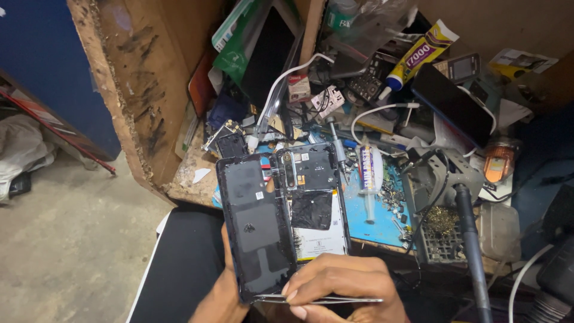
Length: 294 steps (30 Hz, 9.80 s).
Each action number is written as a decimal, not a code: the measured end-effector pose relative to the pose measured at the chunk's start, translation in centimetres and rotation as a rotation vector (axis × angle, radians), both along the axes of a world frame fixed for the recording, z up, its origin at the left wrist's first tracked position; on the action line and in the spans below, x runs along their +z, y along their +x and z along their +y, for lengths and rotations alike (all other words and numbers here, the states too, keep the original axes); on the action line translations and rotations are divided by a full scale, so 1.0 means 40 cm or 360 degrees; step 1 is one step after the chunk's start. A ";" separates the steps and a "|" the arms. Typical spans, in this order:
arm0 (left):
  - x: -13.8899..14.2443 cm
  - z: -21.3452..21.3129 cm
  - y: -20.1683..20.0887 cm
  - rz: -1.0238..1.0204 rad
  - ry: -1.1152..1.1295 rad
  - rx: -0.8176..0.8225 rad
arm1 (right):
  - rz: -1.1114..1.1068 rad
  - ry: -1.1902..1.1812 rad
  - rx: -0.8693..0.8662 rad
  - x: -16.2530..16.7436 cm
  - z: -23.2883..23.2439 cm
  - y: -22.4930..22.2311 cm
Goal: The person opens a smartphone, uses tweezers to adjust internal components, then closes the device and inspects the exterior. They later use a screwdriver to work on the phone's back panel.
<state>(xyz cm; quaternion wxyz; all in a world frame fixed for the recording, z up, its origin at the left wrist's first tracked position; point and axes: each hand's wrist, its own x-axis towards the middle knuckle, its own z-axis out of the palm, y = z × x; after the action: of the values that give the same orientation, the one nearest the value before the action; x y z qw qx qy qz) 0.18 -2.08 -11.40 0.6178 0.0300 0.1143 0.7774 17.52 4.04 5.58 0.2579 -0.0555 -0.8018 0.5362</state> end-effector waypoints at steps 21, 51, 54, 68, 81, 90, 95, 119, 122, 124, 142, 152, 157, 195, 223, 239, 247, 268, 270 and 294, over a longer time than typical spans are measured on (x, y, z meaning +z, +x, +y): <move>0.135 0.017 0.004 0.0072 -0.0078 0.0130 | -0.0188 0.0062 -0.0570 0.002 0.023 0.048; 0.130 -0.011 -0.087 0.0200 -0.0197 0.0420 | -0.0028 0.0545 -0.1465 -0.047 0.022 -0.063; 0.153 -0.010 -0.086 0.0192 -0.0229 0.0370 | -0.0098 0.0653 -0.1265 -0.057 0.032 -0.081; 0.130 -0.012 -0.070 0.0060 -0.0072 0.0311 | -0.0155 0.0355 -0.1283 -0.082 0.048 -0.076; 0.190 0.002 -0.008 0.0286 0.0093 0.0113 | -0.0168 -0.0840 -0.1231 -0.070 0.021 -0.041; 0.309 0.030 0.023 0.0780 -0.0290 0.0484 | -0.0123 -0.1033 -0.1054 -0.075 0.014 -0.040; 0.323 0.027 0.021 0.0748 -0.0271 0.0453 | 0.0030 -0.1259 -0.0987 -0.068 0.011 -0.048; 0.289 0.033 -0.014 0.1889 -0.0221 0.1099 | 0.0248 0.0093 -0.1273 -0.072 0.012 -0.031; 0.276 0.040 -0.015 0.1646 -0.0241 0.0965 | 0.0237 0.0117 -0.1284 -0.077 0.019 -0.034; 0.269 0.040 -0.017 0.1586 -0.0192 0.0958 | 0.0246 0.0073 -0.1277 -0.082 0.019 -0.035; 0.266 0.037 -0.042 0.1832 -0.0039 0.0915 | 0.0479 -0.0476 -0.1181 -0.146 0.017 -0.025; 0.250 0.042 -0.059 0.1763 -0.0084 0.0841 | 0.0431 -0.0659 -0.1272 -0.143 0.008 -0.036; 0.240 0.048 -0.058 0.1735 -0.0129 0.0853 | 0.0358 -0.0636 -0.1388 -0.141 0.007 -0.043; 0.292 0.012 -0.038 0.1567 -0.0086 0.0772 | 0.0837 -0.0862 -0.1080 -0.164 0.042 -0.012; 0.353 0.011 -0.021 0.1157 -0.0420 0.0488 | 0.0676 -0.0871 -0.1318 -0.134 0.039 0.003; 0.349 0.008 -0.014 0.1702 -0.0431 0.0561 | -0.0093 -0.0991 -0.0955 -0.084 0.043 0.018; 0.374 0.008 0.014 0.1504 -0.0234 0.0352 | -0.0194 -0.1088 -0.0868 -0.097 0.041 0.006; 0.356 -0.005 0.010 0.1821 -0.0289 0.0713 | -0.0058 -0.1096 -0.0837 -0.052 0.028 0.013; 0.352 -0.002 0.011 0.1875 -0.0199 0.0790 | -0.0061 -0.1206 -0.0848 -0.044 0.024 0.010; 0.338 0.004 0.007 0.2141 -0.0292 0.0610 | -0.0047 -0.1288 -0.1103 -0.029 0.012 0.012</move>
<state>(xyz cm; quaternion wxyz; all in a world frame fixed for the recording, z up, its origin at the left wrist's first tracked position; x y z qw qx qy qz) 0.48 -1.93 2.13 0.2653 0.4312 0.5397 0.6726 18.01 4.53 4.41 0.3665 -0.4198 -0.4690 0.6851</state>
